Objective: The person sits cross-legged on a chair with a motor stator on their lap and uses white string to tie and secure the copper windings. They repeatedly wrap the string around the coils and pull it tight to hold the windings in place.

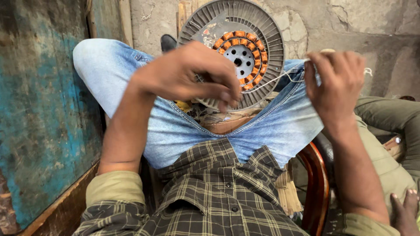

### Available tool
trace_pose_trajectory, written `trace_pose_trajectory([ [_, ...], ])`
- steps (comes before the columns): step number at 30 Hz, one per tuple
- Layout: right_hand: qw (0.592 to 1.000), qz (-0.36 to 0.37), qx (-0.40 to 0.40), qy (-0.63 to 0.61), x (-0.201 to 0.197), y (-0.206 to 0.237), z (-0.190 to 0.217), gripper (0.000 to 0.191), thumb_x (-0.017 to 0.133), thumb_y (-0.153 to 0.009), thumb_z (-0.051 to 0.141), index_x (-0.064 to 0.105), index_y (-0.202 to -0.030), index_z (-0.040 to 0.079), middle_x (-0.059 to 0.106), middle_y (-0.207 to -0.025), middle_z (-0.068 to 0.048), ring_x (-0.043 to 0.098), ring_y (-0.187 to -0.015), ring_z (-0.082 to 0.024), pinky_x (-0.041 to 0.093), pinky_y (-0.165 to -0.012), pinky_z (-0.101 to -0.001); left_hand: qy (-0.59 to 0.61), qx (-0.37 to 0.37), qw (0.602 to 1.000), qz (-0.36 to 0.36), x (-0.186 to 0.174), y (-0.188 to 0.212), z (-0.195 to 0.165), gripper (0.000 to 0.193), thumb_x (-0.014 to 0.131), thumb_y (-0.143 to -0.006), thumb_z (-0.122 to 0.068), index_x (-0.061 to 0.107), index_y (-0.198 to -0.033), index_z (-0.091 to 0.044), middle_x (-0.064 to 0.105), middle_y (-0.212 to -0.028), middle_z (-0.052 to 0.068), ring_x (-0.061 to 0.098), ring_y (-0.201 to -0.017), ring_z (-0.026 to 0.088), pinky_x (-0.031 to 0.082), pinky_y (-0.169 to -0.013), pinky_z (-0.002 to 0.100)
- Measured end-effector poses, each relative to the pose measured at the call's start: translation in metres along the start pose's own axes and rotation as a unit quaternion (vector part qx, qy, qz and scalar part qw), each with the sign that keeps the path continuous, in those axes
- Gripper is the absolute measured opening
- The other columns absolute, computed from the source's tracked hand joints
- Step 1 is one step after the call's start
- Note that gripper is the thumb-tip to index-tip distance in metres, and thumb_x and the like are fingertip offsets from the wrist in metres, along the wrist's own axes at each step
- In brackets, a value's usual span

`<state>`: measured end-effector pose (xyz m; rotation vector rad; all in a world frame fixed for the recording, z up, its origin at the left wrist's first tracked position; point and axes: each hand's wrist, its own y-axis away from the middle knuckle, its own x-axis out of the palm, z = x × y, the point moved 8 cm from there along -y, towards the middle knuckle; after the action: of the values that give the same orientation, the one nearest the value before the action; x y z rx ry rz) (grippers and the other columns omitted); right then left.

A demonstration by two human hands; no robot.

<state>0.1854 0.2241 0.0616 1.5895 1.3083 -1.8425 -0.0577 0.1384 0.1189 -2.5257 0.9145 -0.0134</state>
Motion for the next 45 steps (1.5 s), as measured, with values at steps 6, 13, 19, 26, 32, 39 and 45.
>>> trace_pose_trajectory([
  [6, 0.944, -0.006, -0.127, -0.304, -0.012, -0.017, 0.109, 0.027, 0.088, -0.087, 0.014, 0.065, -0.095, 0.001, 0.066, -0.097, -0.013, 0.062, -0.081, -0.028, 0.048, -0.067, -0.0423, 0.003, -0.038, 0.995, -0.088, 0.027, -0.008, 0.024, 0.013, 0.069, -0.107, -0.004, 0.069, -0.119, -0.002, 0.074, -0.107, 0.006, 0.077, -0.092, 0.012, 0.066, -0.08, 0.024],
  [13, 0.944, 0.02, -0.082, -0.319, 0.005, -0.019, 0.122, 0.021, 0.08, -0.086, 0.001, 0.073, -0.106, 0.004, 0.063, -0.102, -0.009, 0.063, -0.093, -0.029, 0.052, -0.075, -0.0421, -0.108, -0.09, 0.971, -0.191, 0.005, -0.007, 0.023, 0.012, 0.069, -0.104, -0.001, 0.071, -0.115, -0.004, 0.076, -0.108, 0.004, 0.075, -0.092, 0.013, 0.062, -0.078, 0.027],
  [19, 0.926, 0.049, -0.07, -0.368, 0.001, -0.018, 0.113, 0.024, 0.078, -0.08, -0.003, 0.071, -0.102, 0.005, 0.069, -0.11, -0.007, 0.067, -0.101, -0.026, 0.055, -0.084, -0.0387, -0.319, 0.0, 0.92, -0.228, -0.009, 0.003, 0.031, 0.011, 0.071, -0.106, -0.004, 0.069, -0.117, -0.006, 0.071, -0.12, 0.004, 0.07, -0.117, 0.02, 0.058, -0.102, 0.033],
  [26, 0.915, 0.035, -0.054, -0.397, 0.007, -0.023, 0.11, 0.021, 0.081, -0.083, 0.0, 0.072, -0.101, 0.005, 0.072, -0.108, -0.007, 0.069, -0.098, -0.027, 0.056, -0.083, -0.0372, -0.502, -0.075, 0.849, -0.147, -0.001, 0.005, 0.047, 0.015, 0.081, -0.096, -0.014, 0.071, -0.104, -0.007, 0.062, -0.104, 0.007, 0.059, -0.104, 0.025, 0.053, -0.088, 0.039],
  [32, 0.903, 0.042, -0.04, -0.426, 0.015, -0.019, 0.106, 0.021, 0.083, -0.083, 0.002, 0.07, -0.099, 0.004, 0.072, -0.106, -0.008, 0.069, -0.098, -0.028, 0.056, -0.083, -0.0383, -0.457, -0.091, 0.849, -0.251, 0.048, 0.033, 0.042, 0.018, 0.084, -0.089, -0.015, 0.071, -0.101, -0.01, 0.064, -0.109, 0.003, 0.058, -0.115, 0.024, 0.046, -0.108, 0.049],
  [39, 0.891, 0.047, -0.034, -0.451, 0.017, -0.022, 0.103, 0.021, 0.083, -0.085, 0.001, 0.07, -0.101, 0.003, 0.072, -0.107, -0.008, 0.071, -0.1, -0.027, 0.056, -0.085, -0.0379, -0.465, -0.114, 0.846, -0.233, 0.052, 0.051, 0.052, 0.015, 0.084, -0.09, -0.013, 0.074, -0.101, -0.011, 0.067, -0.112, -0.002, 0.058, -0.117, 0.024, 0.046, -0.11, 0.048],
  [45, 0.908, 0.039, -0.063, -0.413, 0.009, -0.021, 0.109, 0.022, 0.082, -0.082, -0.001, 0.071, -0.101, 0.005, 0.072, -0.108, -0.007, 0.069, -0.101, -0.027, 0.056, -0.086, -0.0383, -0.466, -0.104, 0.842, -0.252, 0.049, 0.049, 0.048, 0.014, 0.087, -0.089, -0.016, 0.077, -0.099, -0.015, 0.069, -0.117, -0.004, 0.058, -0.119, 0.024, 0.047, -0.103, 0.041],
])
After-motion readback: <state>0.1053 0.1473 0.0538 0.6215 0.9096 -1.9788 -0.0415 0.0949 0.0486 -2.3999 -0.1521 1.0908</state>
